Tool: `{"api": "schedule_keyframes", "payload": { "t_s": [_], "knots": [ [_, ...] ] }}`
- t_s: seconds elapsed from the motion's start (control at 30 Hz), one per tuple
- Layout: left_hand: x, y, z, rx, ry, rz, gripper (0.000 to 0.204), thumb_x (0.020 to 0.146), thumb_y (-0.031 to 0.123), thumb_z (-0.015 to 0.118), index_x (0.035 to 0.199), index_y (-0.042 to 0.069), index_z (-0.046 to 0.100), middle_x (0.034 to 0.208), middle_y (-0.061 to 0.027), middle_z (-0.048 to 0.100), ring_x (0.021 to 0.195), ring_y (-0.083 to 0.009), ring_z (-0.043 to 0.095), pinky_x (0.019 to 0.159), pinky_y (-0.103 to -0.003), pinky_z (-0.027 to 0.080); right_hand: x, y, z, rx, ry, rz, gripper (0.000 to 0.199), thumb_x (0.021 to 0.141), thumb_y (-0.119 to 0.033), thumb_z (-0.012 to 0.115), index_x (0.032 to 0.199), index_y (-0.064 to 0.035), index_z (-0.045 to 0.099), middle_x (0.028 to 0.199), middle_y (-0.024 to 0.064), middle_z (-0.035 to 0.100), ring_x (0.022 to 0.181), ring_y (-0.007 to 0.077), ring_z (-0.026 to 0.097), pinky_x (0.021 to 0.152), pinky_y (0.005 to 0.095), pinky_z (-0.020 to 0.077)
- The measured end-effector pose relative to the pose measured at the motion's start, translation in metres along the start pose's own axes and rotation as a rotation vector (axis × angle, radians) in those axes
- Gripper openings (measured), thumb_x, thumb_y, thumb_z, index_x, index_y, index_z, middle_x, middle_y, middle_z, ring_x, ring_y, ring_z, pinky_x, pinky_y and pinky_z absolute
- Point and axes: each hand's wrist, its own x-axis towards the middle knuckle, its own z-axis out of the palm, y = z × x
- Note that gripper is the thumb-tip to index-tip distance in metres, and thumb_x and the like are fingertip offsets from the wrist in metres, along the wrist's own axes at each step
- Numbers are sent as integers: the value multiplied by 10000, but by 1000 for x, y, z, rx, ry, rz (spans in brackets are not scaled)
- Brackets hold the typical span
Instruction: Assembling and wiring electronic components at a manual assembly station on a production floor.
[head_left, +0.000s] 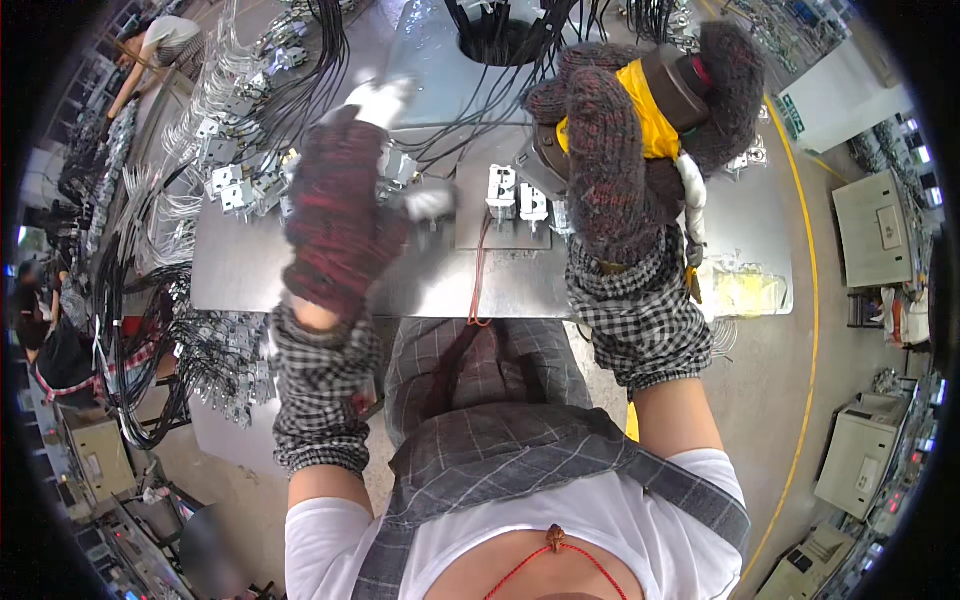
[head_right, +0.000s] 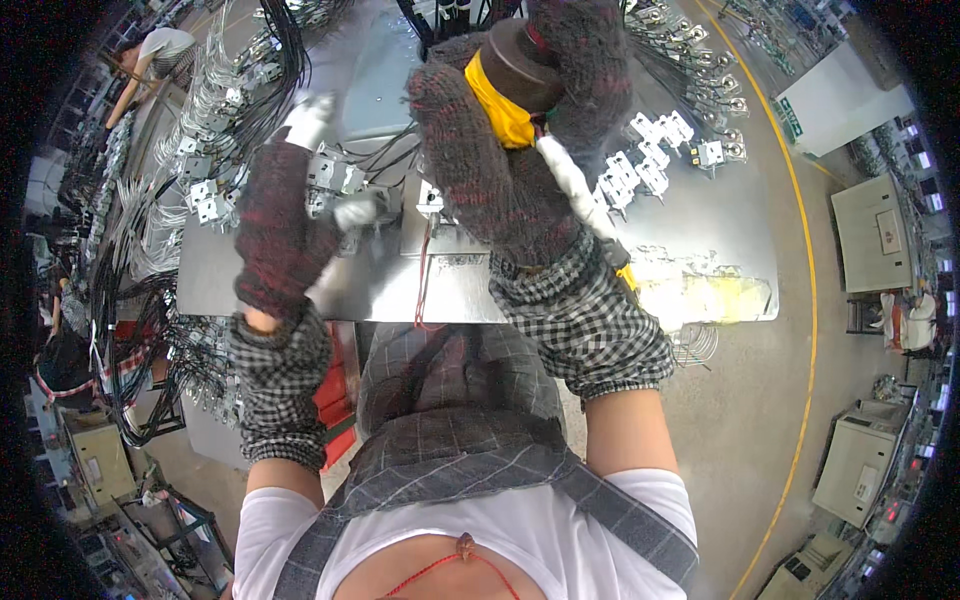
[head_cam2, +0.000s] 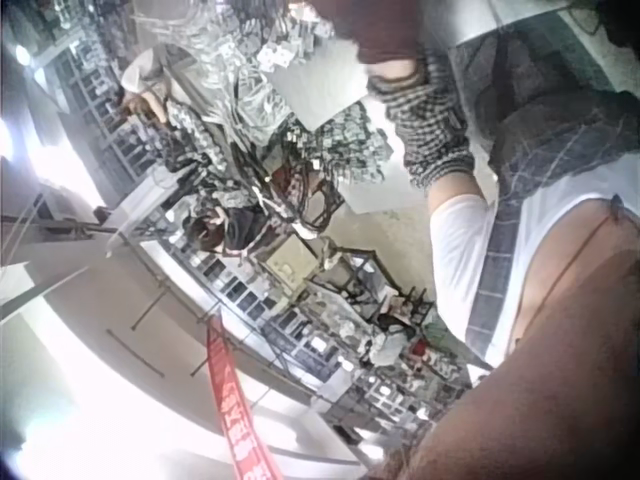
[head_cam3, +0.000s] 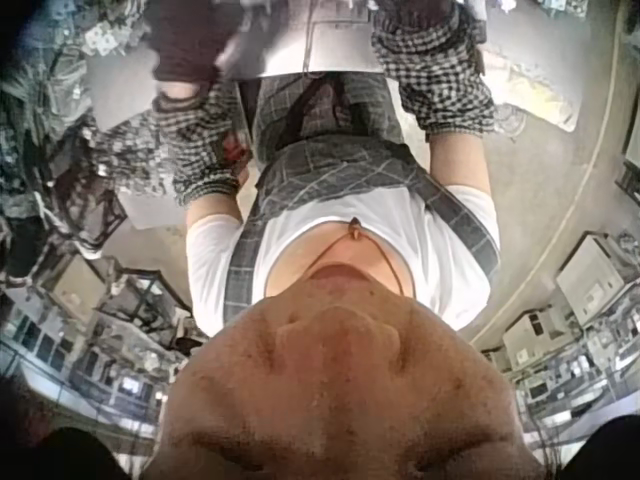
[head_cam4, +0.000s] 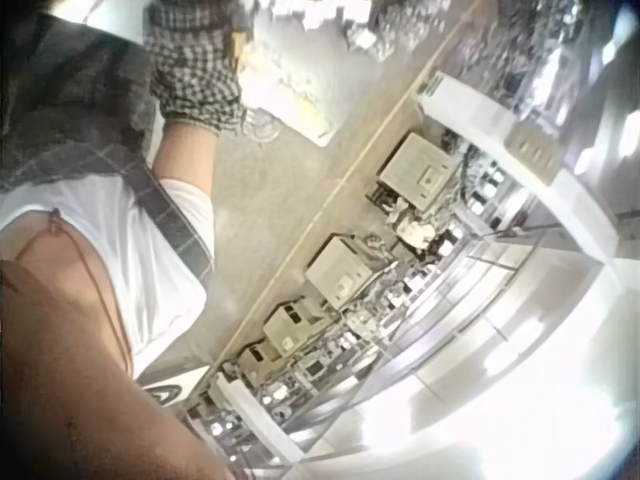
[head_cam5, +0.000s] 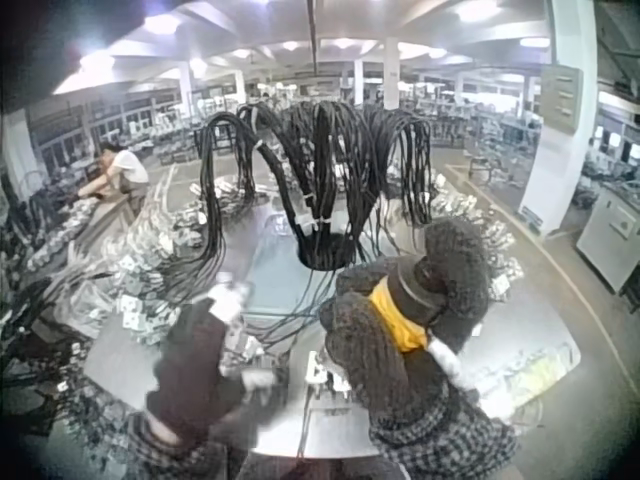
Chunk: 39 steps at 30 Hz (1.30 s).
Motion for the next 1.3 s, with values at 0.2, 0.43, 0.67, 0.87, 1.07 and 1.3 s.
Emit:
{"api": "schedule_keyframes", "payload": {
  "t_s": [0.2,0.43,0.67,0.87,1.07,1.3],
  "knots": [
    [-5,-27,-19,-333,-348,-300,609,754,63,766,1317,20,536,1282,-140,609,1197,-212,570,1000,-334,452,1,0,3,-10,-18,8,517,930,-196,621,1372,-106,367,1004,245,652,724,266,689,596,375,605],
    [-28,-1,21,-1009,-234,-359,646,752,188,823,1324,68,548,1098,-96,667,947,-169,663,795,-293,545,0,-4,4,-27,42,-34,462,960,-231,581,1354,-72,401,1021,251,650,738,266,692,593,356,602],
    [2,40,35,-651,-363,-362,712,701,97,835,1342,37,530,1074,-103,674,974,-173,658,837,-294,558,14,-29,-14,6,237,-343,605,948,-177,598,1415,-118,218,917,242,661,569,261,660,432,373,558],
    [-1,6,39,-699,-378,-207,599,751,184,809,1283,41,574,1097,-127,684,947,-217,689,812,-334,566,18,-22,-24,211,147,-337,598,937,-143,614,1408,-144,247,910,229,655,665,297,678,528,417,585],
    [18,21,32,-406,-593,-117,661,744,448,770,1241,51,590,1037,-170,674,901,-310,687,757,-391,531,17,-6,-12,203,124,-415,673,879,-60,675,1423,-124,284,981,208,634,752,274,680,591,445,617],
    [22,27,34,-256,-620,-59,484,756,248,725,1184,54,605,998,-186,669,926,-375,653,790,-450,522,15,-3,-1,48,109,-225,670,874,-63,681,1423,-103,299,1012,196,628,799,258,674,656,425,613]
  ]
}}
